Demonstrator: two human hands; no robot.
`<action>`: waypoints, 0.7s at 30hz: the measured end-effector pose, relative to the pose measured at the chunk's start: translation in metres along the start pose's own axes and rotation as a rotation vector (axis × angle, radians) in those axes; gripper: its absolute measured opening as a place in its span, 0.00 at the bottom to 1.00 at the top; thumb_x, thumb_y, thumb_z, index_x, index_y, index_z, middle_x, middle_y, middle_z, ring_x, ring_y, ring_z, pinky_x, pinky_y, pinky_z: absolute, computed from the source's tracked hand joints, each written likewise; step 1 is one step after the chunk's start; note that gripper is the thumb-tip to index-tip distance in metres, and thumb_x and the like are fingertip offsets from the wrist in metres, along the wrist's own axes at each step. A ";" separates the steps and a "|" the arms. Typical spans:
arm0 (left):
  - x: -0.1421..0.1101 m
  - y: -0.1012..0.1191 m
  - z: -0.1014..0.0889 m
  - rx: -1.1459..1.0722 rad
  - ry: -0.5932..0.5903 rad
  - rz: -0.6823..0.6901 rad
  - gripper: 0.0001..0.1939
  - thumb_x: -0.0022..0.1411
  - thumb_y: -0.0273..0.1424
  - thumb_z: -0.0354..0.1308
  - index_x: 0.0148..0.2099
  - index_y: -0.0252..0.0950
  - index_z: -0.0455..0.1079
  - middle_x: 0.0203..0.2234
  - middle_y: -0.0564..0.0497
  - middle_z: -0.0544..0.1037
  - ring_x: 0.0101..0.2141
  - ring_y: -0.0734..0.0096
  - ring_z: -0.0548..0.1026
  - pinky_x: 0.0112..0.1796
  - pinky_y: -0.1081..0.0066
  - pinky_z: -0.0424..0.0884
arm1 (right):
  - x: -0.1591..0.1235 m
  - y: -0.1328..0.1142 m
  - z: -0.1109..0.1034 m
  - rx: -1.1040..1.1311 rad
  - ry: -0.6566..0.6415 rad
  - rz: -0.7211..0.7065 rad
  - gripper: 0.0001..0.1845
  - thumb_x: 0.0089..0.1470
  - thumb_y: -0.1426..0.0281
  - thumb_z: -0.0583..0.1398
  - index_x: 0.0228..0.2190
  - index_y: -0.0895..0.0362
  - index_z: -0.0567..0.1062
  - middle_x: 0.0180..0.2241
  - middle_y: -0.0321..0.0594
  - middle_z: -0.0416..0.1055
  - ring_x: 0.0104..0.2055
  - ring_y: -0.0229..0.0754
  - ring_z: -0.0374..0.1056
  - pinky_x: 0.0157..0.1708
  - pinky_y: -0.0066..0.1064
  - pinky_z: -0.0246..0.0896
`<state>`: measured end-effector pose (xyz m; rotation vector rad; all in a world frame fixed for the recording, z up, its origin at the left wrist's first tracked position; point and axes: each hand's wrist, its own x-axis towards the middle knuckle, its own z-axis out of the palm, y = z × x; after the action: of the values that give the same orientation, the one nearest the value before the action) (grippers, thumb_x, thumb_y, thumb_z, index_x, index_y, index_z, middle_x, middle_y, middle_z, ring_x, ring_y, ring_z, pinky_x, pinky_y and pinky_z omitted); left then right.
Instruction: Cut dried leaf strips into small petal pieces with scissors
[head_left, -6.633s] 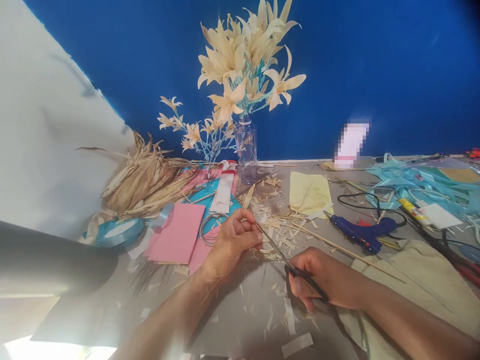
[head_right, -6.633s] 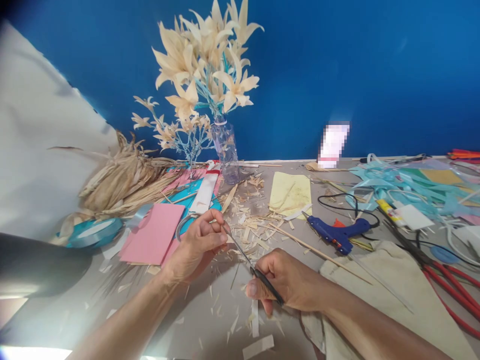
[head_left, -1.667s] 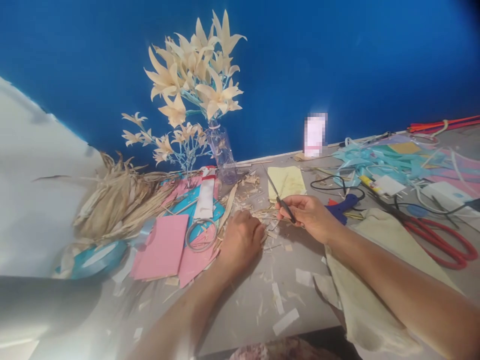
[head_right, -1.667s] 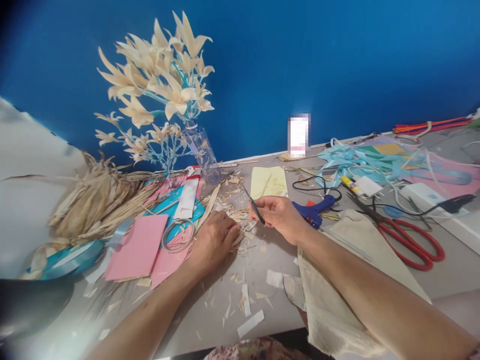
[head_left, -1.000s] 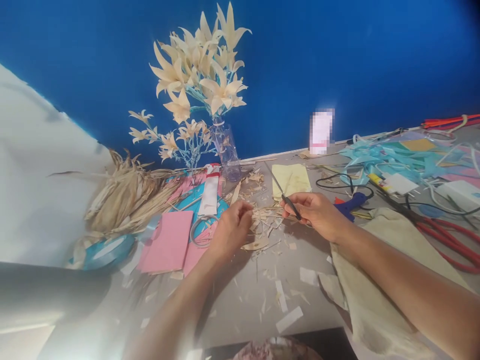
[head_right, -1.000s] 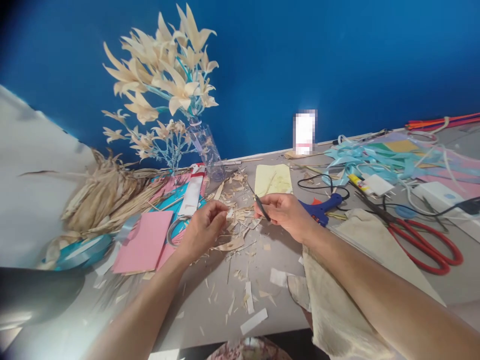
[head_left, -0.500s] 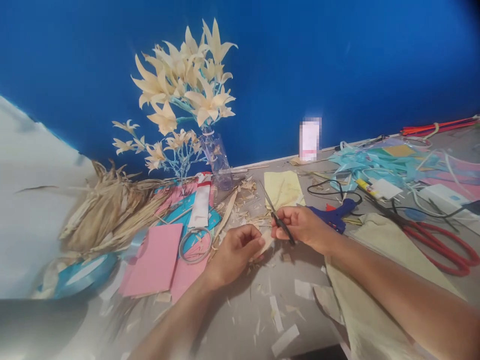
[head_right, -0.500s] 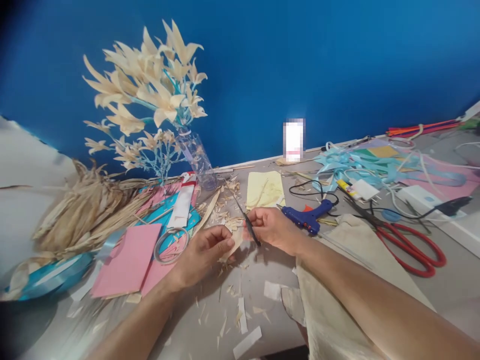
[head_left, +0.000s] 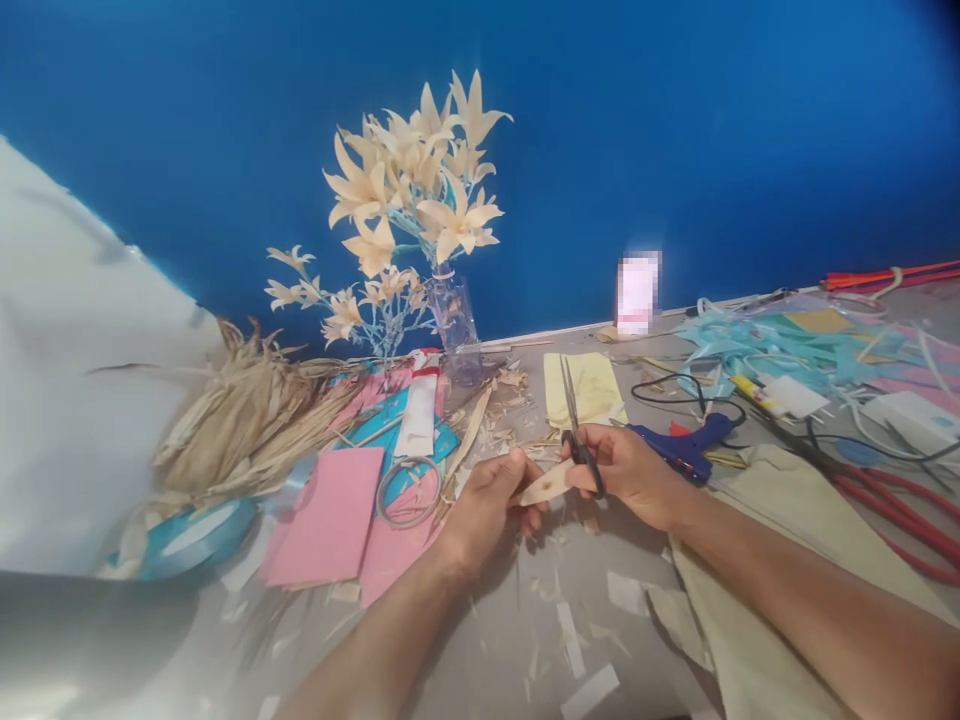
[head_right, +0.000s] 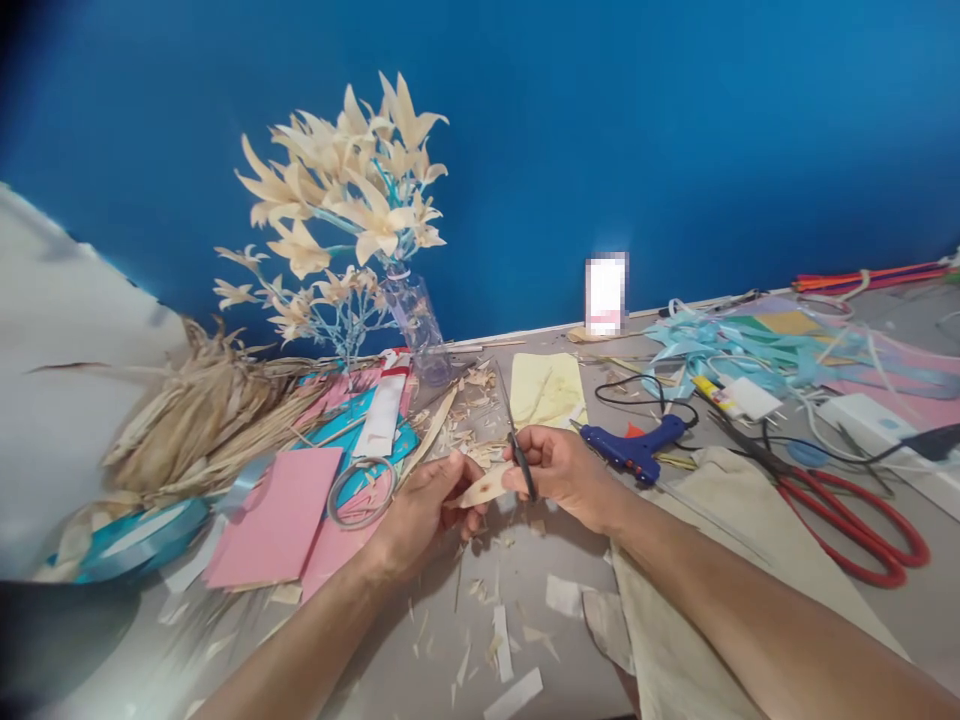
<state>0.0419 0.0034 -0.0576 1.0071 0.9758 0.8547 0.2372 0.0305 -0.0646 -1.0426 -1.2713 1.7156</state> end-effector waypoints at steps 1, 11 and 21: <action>0.000 0.000 0.000 0.007 -0.006 -0.006 0.24 0.56 0.52 0.58 0.28 0.34 0.67 0.19 0.52 0.71 0.18 0.77 0.67 0.22 0.75 0.61 | 0.000 -0.001 -0.001 -0.020 0.018 0.000 0.18 0.38 0.66 0.71 0.31 0.58 0.73 0.23 0.31 0.69 0.22 0.33 0.63 0.23 0.24 0.58; -0.005 -0.012 0.012 0.109 -0.067 0.068 0.17 0.57 0.43 0.62 0.28 0.35 0.65 0.18 0.56 0.68 0.19 0.80 0.62 0.23 0.76 0.58 | -0.004 0.003 -0.002 -0.106 -0.072 0.033 0.17 0.42 0.69 0.71 0.33 0.58 0.72 0.24 0.32 0.69 0.23 0.33 0.62 0.23 0.23 0.58; -0.005 -0.008 0.008 0.115 0.051 0.063 0.09 0.54 0.31 0.62 0.27 0.35 0.64 0.18 0.58 0.66 0.20 0.80 0.59 0.23 0.76 0.55 | 0.004 0.001 -0.005 0.149 -0.002 -0.037 0.20 0.39 0.62 0.72 0.31 0.60 0.74 0.23 0.31 0.67 0.21 0.31 0.60 0.22 0.23 0.56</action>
<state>0.0488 -0.0054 -0.0622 1.1234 1.0507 0.8886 0.2402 0.0357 -0.0674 -0.9252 -1.1377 1.7551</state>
